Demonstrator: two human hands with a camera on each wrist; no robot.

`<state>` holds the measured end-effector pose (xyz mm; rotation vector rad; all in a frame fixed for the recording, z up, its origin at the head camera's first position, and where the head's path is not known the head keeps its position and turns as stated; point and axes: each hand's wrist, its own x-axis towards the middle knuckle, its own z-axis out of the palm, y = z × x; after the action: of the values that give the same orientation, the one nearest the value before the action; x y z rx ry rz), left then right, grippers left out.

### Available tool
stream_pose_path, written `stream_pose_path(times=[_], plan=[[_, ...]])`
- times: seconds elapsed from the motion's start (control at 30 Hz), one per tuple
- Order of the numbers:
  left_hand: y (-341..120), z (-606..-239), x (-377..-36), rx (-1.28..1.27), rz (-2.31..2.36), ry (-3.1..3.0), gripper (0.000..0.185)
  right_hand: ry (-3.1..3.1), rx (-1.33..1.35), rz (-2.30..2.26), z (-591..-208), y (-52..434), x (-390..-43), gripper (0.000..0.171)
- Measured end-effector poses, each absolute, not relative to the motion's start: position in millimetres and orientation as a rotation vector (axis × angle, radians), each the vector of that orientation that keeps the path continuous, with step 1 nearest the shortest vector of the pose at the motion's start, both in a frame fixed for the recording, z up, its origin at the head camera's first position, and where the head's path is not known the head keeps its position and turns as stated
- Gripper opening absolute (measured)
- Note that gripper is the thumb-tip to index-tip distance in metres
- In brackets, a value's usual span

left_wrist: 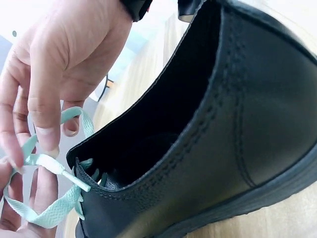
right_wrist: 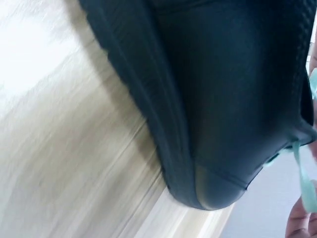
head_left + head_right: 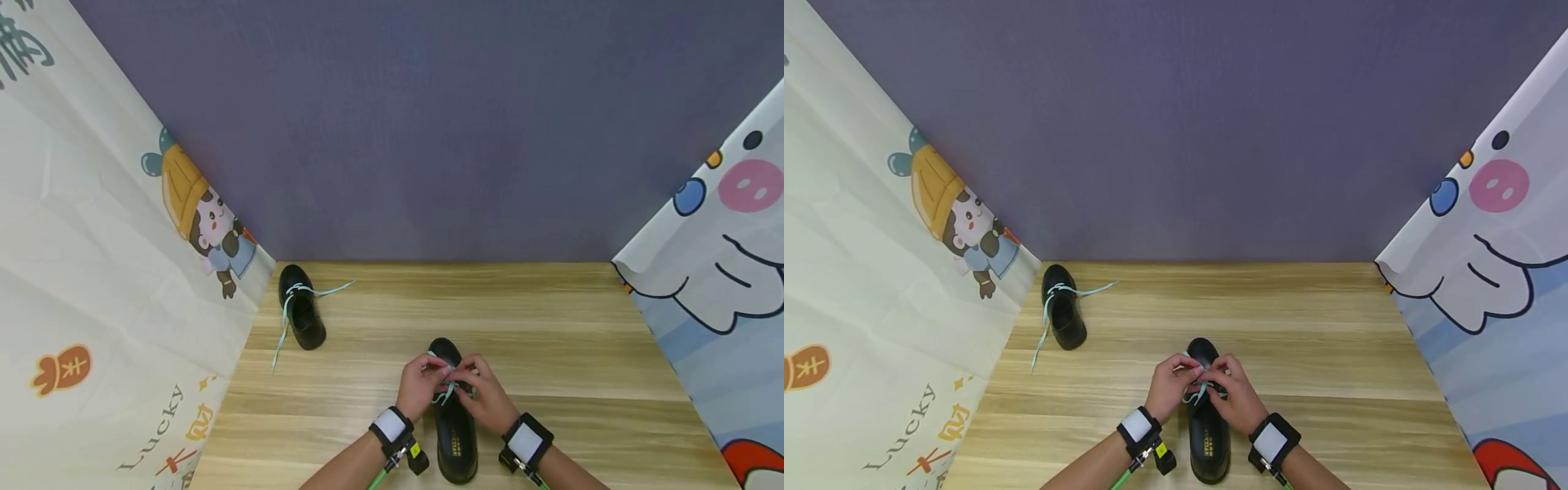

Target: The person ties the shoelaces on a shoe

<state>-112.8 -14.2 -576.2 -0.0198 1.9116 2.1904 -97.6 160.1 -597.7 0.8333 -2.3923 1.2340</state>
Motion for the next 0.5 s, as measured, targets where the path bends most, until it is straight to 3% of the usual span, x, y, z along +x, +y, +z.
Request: stream_pose_path(times=[0.2,0.5], plan=[[-17,-575,-109,-0.024,2.194,1.875,0.014,-2.440,0.850,1.128,-600,163,-95,0.033],[-25,-580,-111,0.038,2.089,2.072,0.015,-2.342,0.840,1.220,-606,168,-97,0.028]])
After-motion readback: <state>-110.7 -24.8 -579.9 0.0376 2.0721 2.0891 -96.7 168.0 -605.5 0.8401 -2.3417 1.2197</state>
